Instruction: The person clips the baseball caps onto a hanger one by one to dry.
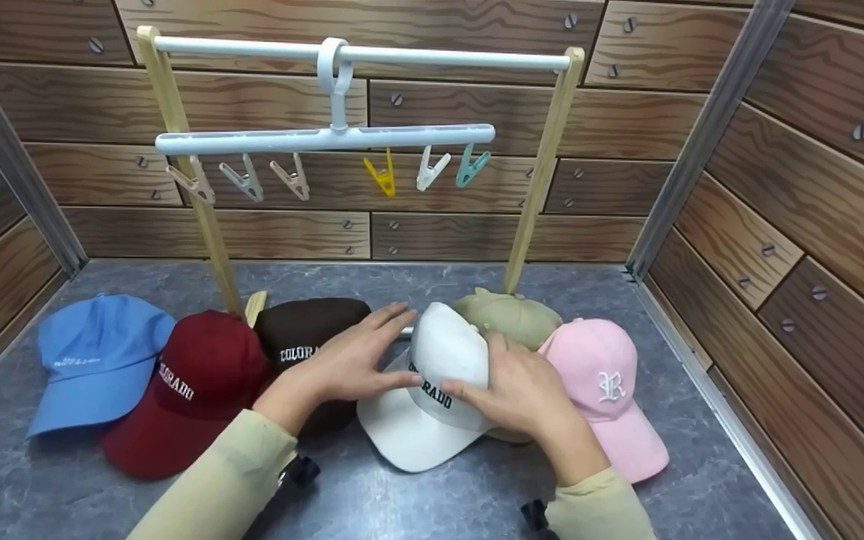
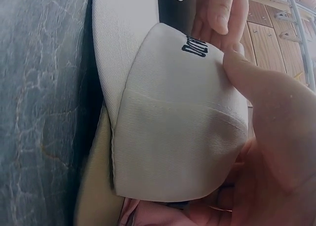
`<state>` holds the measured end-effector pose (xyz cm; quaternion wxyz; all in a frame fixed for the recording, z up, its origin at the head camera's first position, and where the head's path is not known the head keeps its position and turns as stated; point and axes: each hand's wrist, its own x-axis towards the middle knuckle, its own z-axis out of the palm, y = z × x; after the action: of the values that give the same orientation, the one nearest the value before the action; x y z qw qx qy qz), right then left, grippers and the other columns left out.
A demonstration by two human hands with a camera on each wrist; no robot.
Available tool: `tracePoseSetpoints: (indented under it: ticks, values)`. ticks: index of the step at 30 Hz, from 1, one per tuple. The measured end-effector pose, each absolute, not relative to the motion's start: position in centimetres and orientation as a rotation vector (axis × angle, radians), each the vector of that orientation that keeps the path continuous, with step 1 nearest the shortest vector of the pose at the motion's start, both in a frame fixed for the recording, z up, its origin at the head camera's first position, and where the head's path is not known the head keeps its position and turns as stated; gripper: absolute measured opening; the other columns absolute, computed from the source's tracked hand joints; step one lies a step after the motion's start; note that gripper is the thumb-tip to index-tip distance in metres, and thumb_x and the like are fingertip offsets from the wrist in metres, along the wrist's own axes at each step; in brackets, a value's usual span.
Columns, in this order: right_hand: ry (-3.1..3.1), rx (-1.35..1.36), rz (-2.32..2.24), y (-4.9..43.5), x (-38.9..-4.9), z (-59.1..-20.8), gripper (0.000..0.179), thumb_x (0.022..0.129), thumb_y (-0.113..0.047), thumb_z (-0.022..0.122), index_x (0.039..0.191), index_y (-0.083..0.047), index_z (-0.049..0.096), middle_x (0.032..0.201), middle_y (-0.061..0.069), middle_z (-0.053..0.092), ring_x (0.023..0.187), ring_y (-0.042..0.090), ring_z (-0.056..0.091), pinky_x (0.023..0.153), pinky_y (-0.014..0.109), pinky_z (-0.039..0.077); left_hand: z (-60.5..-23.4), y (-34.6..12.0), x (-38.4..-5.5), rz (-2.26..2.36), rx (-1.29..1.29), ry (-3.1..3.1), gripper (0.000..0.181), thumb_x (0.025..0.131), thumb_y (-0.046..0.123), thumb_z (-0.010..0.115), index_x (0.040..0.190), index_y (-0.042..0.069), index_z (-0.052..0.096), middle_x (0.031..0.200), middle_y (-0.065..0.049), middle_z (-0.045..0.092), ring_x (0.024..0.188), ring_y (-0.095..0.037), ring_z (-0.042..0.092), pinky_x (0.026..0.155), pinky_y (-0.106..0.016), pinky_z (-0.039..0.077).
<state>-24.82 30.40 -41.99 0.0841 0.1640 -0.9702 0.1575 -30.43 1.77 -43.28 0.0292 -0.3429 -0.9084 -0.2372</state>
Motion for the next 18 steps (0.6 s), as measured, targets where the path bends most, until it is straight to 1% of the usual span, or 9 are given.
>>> tracePoseSetpoints:
  ticks: [5, 9, 11, 15, 18]
  values:
    - [-2.952, 0.475, 0.558, 30.3, -24.8, -42.0, 0.104, 0.097, -0.074, 0.072, 0.155, 0.008, 0.047, 0.128, 0.026, 0.074, 0.106, 0.036, 0.074, 0.09, 0.061, 0.059, -43.9, 2.1, -30.9, -0.883, -1.053, -2.819, 0.102, 0.098, 0.072, 0.072, 0.175, 0.014, 0.037, 0.179, -0.014, 0.034, 0.164, -0.032, 0.035, 0.127, -0.052, 0.039]
    - [-2.986, 0.465, 0.655, 30.3, -25.0, -42.1, 0.106, 0.098, -0.072, 0.073, 0.158, 0.01, 0.042, 0.129, 0.028, 0.073, 0.109, 0.036, 0.074, 0.093, 0.061, 0.059, -44.1, 2.4, -31.1, -0.959, -1.048, -2.835, 0.104, 0.098, 0.072, 0.071, 0.176, 0.014, 0.033, 0.18, -0.015, 0.033, 0.164, -0.031, 0.034, 0.127, -0.052, 0.039]
    - [-2.987, 0.464, 0.716, 30.3, -25.0, -42.2, 0.106, 0.098, -0.069, 0.075, 0.158, 0.011, 0.04, 0.13, 0.029, 0.072, 0.111, 0.037, 0.074, 0.094, 0.061, 0.059, -44.0, 2.7, -31.2, -0.994, -1.049, -2.836, 0.104, 0.098, 0.071, 0.071, 0.176, 0.013, 0.032, 0.18, -0.014, 0.033, 0.165, -0.03, 0.034, 0.128, -0.051, 0.038]
    - [-2.974, 0.458, 0.858, 30.3, -25.0, -42.2, 0.103, 0.098, -0.06, 0.081, 0.157, 0.013, 0.04, 0.131, 0.029, 0.071, 0.112, 0.036, 0.072, 0.095, 0.058, 0.059, -43.6, 3.2, -31.2, -1.056, -1.057, -2.817, 0.103, 0.099, 0.071, 0.07, 0.176, 0.013, 0.032, 0.179, -0.011, 0.036, 0.163, -0.027, 0.037, 0.128, -0.048, 0.038]
    - [-2.962, 0.439, 0.952, 30.2, -25.2, -42.2, 0.104, 0.096, -0.057, 0.085, 0.157, 0.014, 0.039, 0.133, 0.03, 0.07, 0.114, 0.036, 0.071, 0.096, 0.056, 0.059, -43.5, 3.4, -31.2, -1.135, -1.06, -2.795, 0.103, 0.099, 0.071, 0.07, 0.176, 0.013, 0.032, 0.178, -0.009, 0.038, 0.161, -0.025, 0.04, 0.128, -0.047, 0.039]
